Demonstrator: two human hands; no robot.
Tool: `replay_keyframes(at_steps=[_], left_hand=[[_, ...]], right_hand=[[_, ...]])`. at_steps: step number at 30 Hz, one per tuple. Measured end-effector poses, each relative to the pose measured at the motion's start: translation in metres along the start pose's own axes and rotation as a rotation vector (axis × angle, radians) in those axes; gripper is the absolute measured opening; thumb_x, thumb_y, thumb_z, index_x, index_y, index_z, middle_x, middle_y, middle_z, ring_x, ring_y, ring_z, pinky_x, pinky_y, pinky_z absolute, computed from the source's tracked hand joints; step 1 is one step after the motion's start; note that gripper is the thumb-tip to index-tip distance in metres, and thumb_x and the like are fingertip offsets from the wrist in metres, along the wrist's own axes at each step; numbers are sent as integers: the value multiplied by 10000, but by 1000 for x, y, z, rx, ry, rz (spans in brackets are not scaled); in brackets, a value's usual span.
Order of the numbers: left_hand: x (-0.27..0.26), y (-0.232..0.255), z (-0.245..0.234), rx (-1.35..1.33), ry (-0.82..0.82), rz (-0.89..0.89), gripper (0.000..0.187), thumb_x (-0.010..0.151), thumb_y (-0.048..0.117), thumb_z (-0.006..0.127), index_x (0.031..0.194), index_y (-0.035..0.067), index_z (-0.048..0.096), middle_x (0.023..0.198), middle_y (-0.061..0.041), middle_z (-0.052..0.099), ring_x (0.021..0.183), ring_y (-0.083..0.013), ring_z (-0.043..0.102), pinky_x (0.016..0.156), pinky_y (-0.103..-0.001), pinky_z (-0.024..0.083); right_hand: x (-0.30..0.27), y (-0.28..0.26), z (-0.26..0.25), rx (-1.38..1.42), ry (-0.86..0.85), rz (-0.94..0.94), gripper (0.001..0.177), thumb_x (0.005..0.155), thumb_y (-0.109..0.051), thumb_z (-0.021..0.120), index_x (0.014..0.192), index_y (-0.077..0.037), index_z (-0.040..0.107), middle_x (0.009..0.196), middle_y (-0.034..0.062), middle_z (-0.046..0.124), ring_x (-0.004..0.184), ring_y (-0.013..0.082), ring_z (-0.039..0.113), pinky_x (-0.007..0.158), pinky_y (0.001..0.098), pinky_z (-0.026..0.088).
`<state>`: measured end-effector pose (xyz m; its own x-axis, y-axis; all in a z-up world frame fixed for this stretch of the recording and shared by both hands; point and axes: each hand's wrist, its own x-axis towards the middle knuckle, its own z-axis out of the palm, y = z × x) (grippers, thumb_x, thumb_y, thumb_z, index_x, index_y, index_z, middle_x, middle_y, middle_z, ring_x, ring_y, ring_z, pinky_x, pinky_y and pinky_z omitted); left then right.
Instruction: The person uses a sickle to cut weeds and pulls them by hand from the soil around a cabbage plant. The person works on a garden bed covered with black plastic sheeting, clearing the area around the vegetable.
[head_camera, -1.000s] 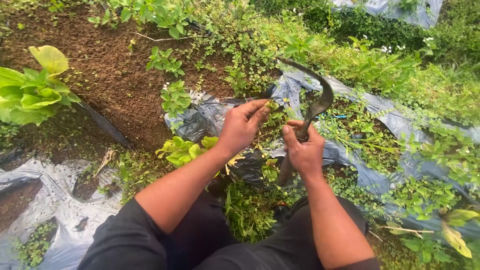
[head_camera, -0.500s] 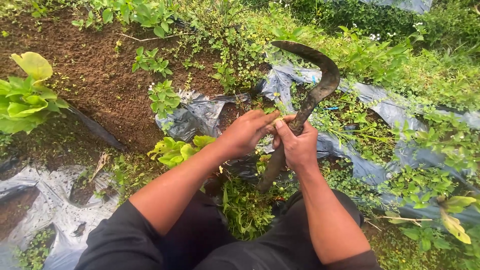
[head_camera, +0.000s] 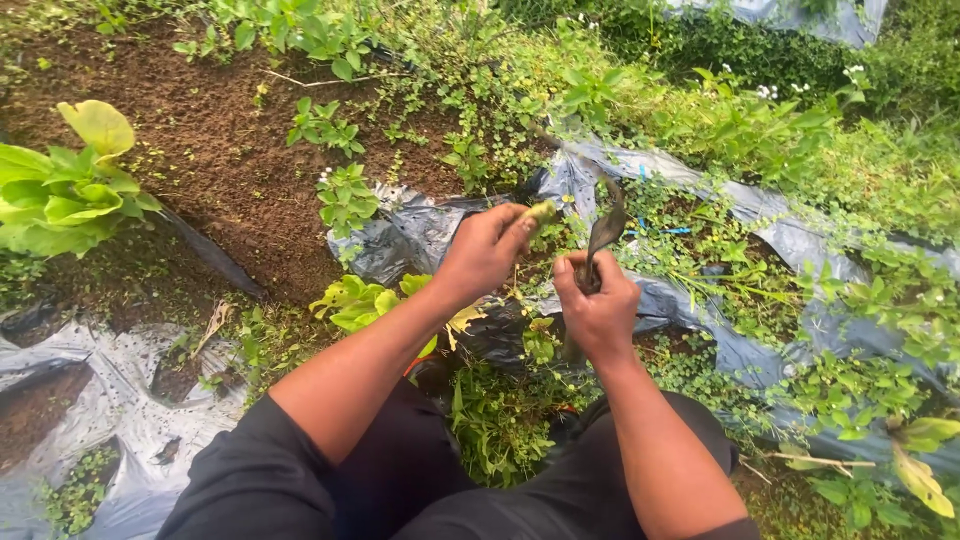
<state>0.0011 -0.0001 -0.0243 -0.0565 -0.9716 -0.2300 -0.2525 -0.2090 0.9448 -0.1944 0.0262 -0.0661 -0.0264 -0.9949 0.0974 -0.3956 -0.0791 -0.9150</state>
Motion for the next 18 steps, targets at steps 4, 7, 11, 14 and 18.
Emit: replay_keyframes(at_steps=[4,7,11,14,18], left_hand=[[7,5,-3,-486,150,-63,292,1048,182,541,1171,-56,657,670,-55,598,534,-88,537,446,-210,425],[7,15,-10,-687,187,-106,242,1044,123,524,1153,-62,635,683,-26,570,560,-59,496,478,-173,398],[6,22,-16,-746,184,-189,173,1040,81,493,1080,-9,635,660,-17,575,543,-103,527,475,-206,418],[3,29,-16,-813,222,-174,110,1012,81,540,965,46,633,647,-22,574,541,-98,535,485,-195,416],[3,27,-16,-897,240,-158,112,1001,102,595,896,85,628,639,-35,597,530,-97,552,485,-183,429]], right_hand=[[-6,1,3,17,-63,-105,200,973,-189,780,851,-49,705,473,71,562,376,157,500,383,259,391],[-8,4,6,-42,-108,-167,261,994,-241,745,813,-66,678,477,36,527,384,141,457,368,255,373],[-8,6,8,-93,-110,-212,298,985,-261,757,779,-70,658,469,24,494,379,150,448,352,276,357],[-8,10,10,-122,-119,-216,283,975,-255,754,780,-78,651,496,28,508,396,157,474,347,284,361],[-7,11,11,-153,-153,-167,231,962,-208,720,794,-74,638,544,35,530,443,160,501,366,282,382]])
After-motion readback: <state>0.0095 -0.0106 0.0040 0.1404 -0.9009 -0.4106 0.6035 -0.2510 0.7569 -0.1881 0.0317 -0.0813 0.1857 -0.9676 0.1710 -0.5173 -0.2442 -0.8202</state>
